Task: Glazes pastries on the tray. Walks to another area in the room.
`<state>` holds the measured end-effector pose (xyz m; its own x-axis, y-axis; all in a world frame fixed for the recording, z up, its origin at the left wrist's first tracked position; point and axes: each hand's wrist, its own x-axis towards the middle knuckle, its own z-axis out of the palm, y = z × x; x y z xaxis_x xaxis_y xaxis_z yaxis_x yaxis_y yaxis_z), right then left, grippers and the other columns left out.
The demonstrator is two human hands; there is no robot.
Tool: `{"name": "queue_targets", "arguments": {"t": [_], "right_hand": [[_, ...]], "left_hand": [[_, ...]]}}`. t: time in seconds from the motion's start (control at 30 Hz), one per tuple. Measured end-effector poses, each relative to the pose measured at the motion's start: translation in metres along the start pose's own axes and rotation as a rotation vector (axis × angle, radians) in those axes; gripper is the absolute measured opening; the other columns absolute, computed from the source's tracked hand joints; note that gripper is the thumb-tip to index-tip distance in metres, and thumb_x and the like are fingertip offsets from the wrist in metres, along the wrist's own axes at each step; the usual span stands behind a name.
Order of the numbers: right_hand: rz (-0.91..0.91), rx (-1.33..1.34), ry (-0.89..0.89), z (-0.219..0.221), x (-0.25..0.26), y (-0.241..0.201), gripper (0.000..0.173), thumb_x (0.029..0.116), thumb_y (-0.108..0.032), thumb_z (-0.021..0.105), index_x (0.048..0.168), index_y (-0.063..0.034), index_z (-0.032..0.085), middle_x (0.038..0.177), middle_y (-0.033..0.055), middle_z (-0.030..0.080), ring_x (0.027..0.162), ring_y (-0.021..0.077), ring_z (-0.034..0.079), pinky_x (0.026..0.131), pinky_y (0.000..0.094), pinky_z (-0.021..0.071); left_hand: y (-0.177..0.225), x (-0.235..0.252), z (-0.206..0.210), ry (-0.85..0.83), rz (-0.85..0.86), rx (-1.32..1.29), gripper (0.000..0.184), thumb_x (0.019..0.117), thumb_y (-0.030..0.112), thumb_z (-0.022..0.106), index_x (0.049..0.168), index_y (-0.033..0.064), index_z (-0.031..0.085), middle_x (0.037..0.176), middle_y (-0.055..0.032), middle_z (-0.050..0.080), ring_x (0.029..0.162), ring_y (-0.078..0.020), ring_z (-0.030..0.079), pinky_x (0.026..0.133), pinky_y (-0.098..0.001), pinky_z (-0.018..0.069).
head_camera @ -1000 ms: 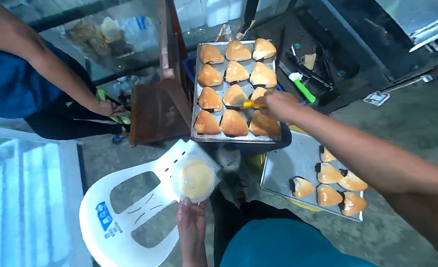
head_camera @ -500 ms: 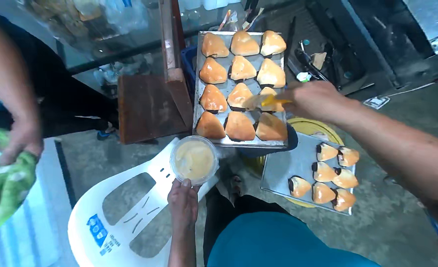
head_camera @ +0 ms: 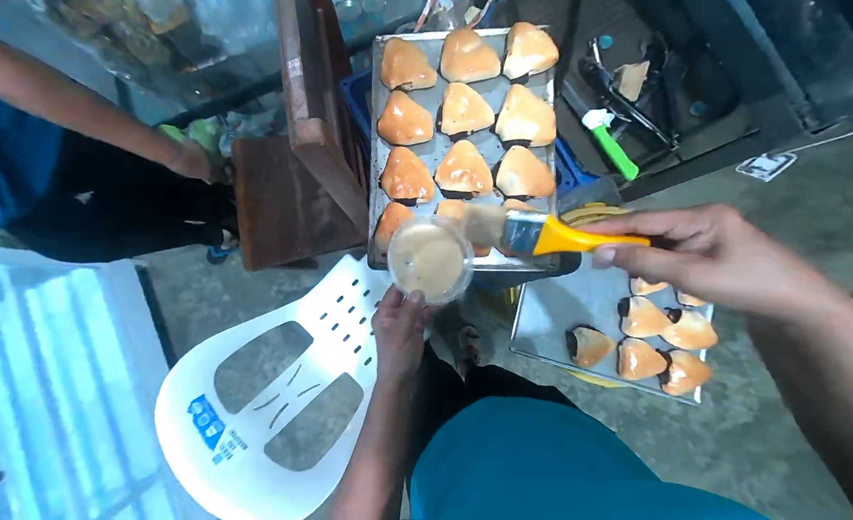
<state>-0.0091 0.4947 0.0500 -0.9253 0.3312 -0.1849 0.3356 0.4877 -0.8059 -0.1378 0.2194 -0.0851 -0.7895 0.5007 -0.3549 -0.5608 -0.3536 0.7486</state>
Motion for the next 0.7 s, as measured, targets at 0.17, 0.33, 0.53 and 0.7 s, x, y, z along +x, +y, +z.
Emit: {"name": "queue_targets", "arguments": {"t": [0.17, 0.33, 0.53, 0.7], "right_hand": [[-0.359, -0.29, 0.041, 0.051, -0.001, -0.002, 0.031, 0.0967, -0.018, 0.06, 0.119, -0.0024, 0.074, 0.093, 0.0111, 0.073, 0.073, 0.0172, 0.068, 0.064, 0.0354, 0.0582], [0.045, 0.382, -0.1, 0.061, -0.012, 0.018, 0.024, 0.0995, -0.012, 0.06, 0.119, -0.0054, 0.073, 0.083, -0.0051, 0.072, 0.055, -0.006, 0.051, 0.051, 0.0109, 0.0425], [0.399, 1.057, -0.135, 0.054, -0.028, 0.048, 0.028, 0.1036, -0.012, 0.045, 0.114, -0.0069, 0.07, 0.076, -0.0011, 0.07, 0.042, -0.0055, 0.043, 0.039, 0.009, 0.0352], [0.3, 0.668, 0.149, 0.003, -0.033, 0.065, 0.026, 0.105, -0.01, 0.046, 0.119, -0.0076, 0.069, 0.078, -0.0037, 0.07, 0.045, -0.0048, 0.044, 0.041, 0.011, 0.0368]], "left_hand": [[-0.018, -0.002, 0.035, -0.036, -0.005, 0.008, 0.03, 0.0971, 0.003, 0.057, 0.127, -0.0011, 0.058, 0.11, -0.0081, 0.072, 0.097, -0.0196, 0.073, 0.089, -0.0412, 0.0613], [-0.026, -0.004, 0.047, -0.044, -0.004, -0.033, 0.028, 0.0971, 0.004, 0.059, 0.125, -0.0012, 0.059, 0.106, -0.009, 0.072, 0.094, -0.0199, 0.073, 0.088, -0.0408, 0.0615], [-0.03, -0.007, 0.053, -0.064, -0.042, -0.049, 0.028, 0.0996, 0.004, 0.053, 0.126, -0.0018, 0.057, 0.111, -0.0105, 0.071, 0.098, -0.0211, 0.072, 0.09, -0.0412, 0.0607], [-0.029, -0.007, 0.04, -0.015, -0.047, -0.077, 0.026, 0.1018, 0.008, 0.05, 0.125, -0.004, 0.055, 0.109, -0.0132, 0.071, 0.097, -0.0246, 0.073, 0.088, -0.0436, 0.0621]]}}
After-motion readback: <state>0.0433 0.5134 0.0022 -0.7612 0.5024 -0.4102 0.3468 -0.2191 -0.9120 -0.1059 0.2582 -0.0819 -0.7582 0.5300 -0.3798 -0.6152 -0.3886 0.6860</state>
